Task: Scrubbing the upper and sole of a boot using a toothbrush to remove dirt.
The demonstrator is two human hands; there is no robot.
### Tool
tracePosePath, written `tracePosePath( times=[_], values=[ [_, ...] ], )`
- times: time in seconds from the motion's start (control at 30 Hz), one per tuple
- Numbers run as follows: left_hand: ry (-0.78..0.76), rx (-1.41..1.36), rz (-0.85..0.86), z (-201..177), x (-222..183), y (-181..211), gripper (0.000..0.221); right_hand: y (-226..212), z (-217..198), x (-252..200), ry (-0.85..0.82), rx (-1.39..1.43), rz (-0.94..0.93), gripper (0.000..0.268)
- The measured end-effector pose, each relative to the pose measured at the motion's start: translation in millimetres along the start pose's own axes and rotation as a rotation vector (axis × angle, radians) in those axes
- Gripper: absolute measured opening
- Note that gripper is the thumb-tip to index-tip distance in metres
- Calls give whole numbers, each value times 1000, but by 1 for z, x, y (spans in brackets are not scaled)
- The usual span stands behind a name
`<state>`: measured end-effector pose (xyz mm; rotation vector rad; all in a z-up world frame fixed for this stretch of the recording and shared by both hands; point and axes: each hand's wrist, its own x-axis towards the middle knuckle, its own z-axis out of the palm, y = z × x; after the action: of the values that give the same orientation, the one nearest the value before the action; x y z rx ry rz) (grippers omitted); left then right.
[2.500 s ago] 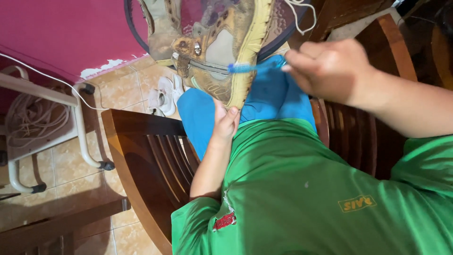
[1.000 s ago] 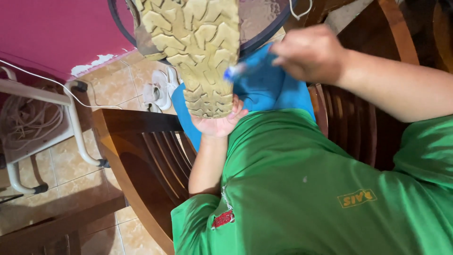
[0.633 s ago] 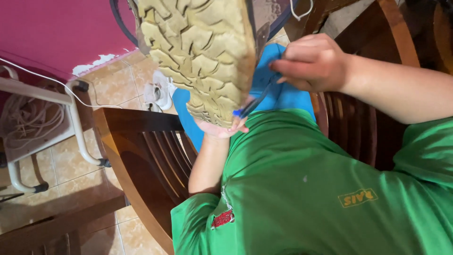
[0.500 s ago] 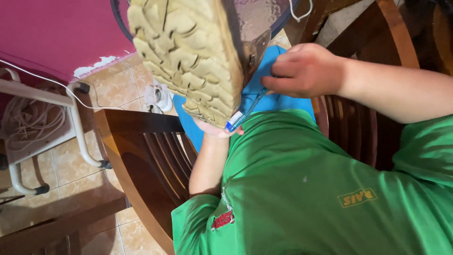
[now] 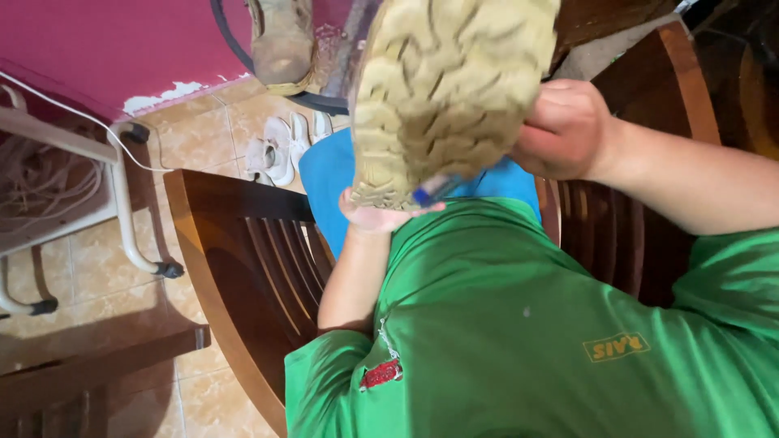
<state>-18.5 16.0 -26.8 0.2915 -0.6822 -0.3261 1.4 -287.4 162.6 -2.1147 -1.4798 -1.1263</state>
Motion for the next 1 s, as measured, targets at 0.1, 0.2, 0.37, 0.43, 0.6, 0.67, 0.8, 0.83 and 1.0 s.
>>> tracePosePath(
  times=[0.1, 0.2, 0.37, 0.43, 0.6, 0.67, 0.8, 0.83, 1.0],
  values=[
    [5, 34, 26, 8, 27, -2, 95, -9, 4, 5, -41, -2, 48, 29],
    [-25, 73, 47, 10, 46, 1, 96, -7, 4, 13, -43, 10, 75, 30],
    [-17, 125, 93, 10, 45, -3, 97, 14, 16, -32, 1, 108, 151, 36],
    [-16, 151, 109, 10, 45, -3, 97, 7, 26, -34, -41, 126, 129, 23],
    [-39, 215, 149, 10, 58, 0, 99, 24, -5, -14, -71, 42, 141, 25],
    [-28, 234, 161, 11, 52, -3, 99, 22, -1, -25, -58, 28, 193, 31],
    [-6, 280, 175, 16, 54, -3, 98, 8, -1, 4, -108, 55, 219, 16],
    [17, 302, 187, 16, 57, -2, 96, 10, -2, 2, -117, -16, 210, 18],
    [196, 484, 65, 0, 44, -7, 112, 12, -13, 8, -275, -89, 305, 20]
  ],
)
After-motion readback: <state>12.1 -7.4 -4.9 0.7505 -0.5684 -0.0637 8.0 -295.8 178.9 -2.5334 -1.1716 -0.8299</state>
